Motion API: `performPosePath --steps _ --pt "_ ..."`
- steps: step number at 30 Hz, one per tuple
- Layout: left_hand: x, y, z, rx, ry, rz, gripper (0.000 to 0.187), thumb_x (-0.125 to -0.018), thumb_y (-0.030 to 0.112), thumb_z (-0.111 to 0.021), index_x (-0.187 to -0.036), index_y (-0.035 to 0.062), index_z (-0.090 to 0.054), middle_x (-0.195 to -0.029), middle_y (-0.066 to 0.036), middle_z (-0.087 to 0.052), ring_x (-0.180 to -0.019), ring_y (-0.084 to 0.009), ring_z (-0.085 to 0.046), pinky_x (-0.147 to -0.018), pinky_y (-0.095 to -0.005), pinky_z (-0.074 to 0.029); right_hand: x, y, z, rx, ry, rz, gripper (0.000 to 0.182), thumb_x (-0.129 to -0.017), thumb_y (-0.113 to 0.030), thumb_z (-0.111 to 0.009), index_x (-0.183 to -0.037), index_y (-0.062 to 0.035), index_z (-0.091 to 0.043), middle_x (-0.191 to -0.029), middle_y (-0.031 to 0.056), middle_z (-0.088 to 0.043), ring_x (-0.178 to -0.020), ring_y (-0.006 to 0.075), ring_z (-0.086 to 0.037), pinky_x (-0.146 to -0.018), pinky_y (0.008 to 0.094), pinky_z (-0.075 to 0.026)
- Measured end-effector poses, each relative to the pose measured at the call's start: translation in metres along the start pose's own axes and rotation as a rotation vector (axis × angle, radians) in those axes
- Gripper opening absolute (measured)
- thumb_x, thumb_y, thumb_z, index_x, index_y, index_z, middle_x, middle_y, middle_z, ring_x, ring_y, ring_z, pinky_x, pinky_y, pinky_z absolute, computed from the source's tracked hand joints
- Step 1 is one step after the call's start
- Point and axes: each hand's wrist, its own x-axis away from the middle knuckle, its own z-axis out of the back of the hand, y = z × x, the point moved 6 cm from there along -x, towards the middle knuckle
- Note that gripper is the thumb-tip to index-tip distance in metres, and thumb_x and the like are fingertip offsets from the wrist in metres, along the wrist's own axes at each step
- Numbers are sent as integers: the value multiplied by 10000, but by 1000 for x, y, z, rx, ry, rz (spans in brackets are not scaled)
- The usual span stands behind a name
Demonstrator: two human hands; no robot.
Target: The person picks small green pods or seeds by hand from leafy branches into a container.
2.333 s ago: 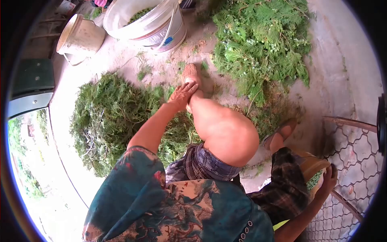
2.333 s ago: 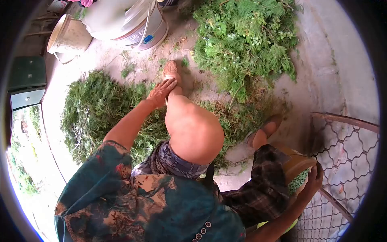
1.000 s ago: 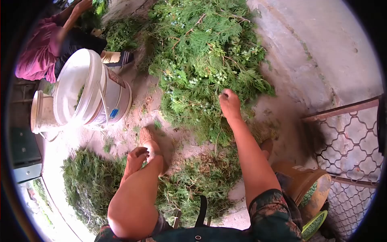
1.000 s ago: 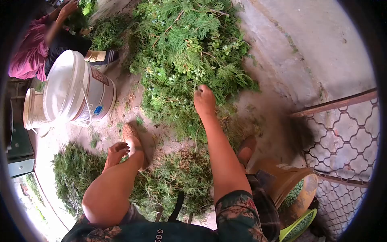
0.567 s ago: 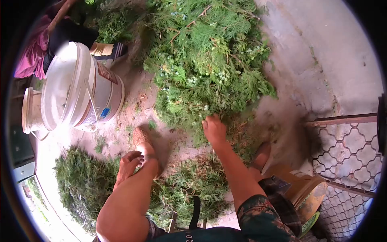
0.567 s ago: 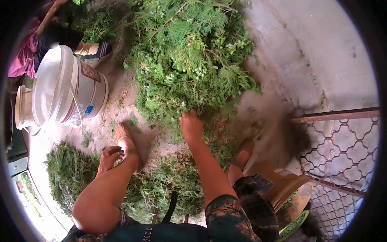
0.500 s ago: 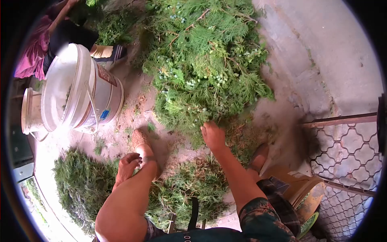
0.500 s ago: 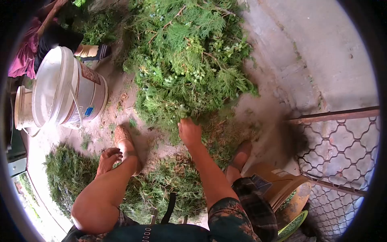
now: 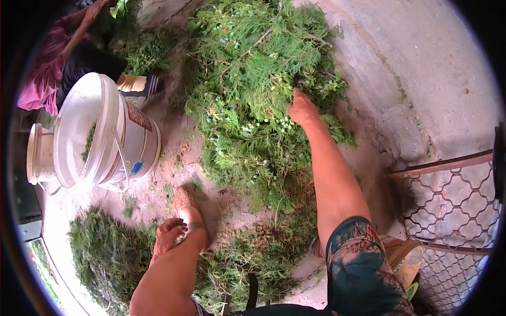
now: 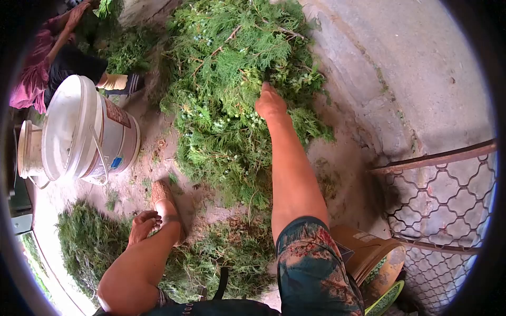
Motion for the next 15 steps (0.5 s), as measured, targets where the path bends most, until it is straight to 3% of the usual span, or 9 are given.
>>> performPosePath --steps 2,3,5,6,9,13,15 --pt "0 0 0 5 11 0 348 -796 66 -505 -1113 -75 -530 -977 -155 -624 -864 -202 -607 -750 -302 -487 16 -5 -7 196 -146 72 414 -812 -82 -558 -1217 -65 -473 -1271 225 -448 -1009 353 -574 -867 412 -481" --pt "0 0 0 8 17 -2 348 -795 66 -505 -1112 -75 -531 -976 -154 -624 -864 -202 -607 -750 -302 -486 24 -6 -1 196 -146 74 414 -812 -82 -558 -1217 -65 -473 -1271 225 -448 -1009 353 -574 -867 412 -481" --pt "-1 0 0 14 23 -5 348 -795 67 -505 -1111 -75 -531 -974 -153 -625 -863 -202 -606 -750 -303 -486 44 -18 24 122 -156 134 321 -804 -122 -595 -1109 -56 -521 -1131 197 -541 -924 350 -596 -789 430 -490" --pt "-1 0 0 16 21 -5 348 -794 67 -505 -1111 -75 -532 -974 -153 -625 -863 -202 -605 -750 -303 -486 49 -12 29 88 -55 185 269 -796 -166 -622 -1020 -44 -537 -1004 163 -582 -852 353 -598 -732 444 -481" --pt "-3 1 -3 23 8 -18 348 -793 67 -504 -1109 -75 -533 -971 -151 -625 -863 -202 -604 -750 -303 -485 64 -8 35 43 -155 124 281 -794 -181 -628 -1019 -39 -539 -950 172 -600 -842 352 -599 -733 434 -484" --pt "1 2 -5 33 -15 -46 333 -789 58 -521 -1095 -71 -543 -961 -135 -626 -867 -192 -602 -738 -294 -485 76 -11 25 -50 -104 -43 346 -808 -249 -619 -1072 -41 -534 -870 173 -615 -829 333 -607 -739 459 -477" --pt "-1 -2 -1 7 -2 -32 331 -789 56 -525 -1094 -71 -545 -960 -135 -627 -865 -190 -602 -737 -292 -485 92 -1 17 -85 -176 -6 324 -827 -284 -589 -1033 -35 -568 -855 164 -621 -772 316 -608 -701 455 -473"
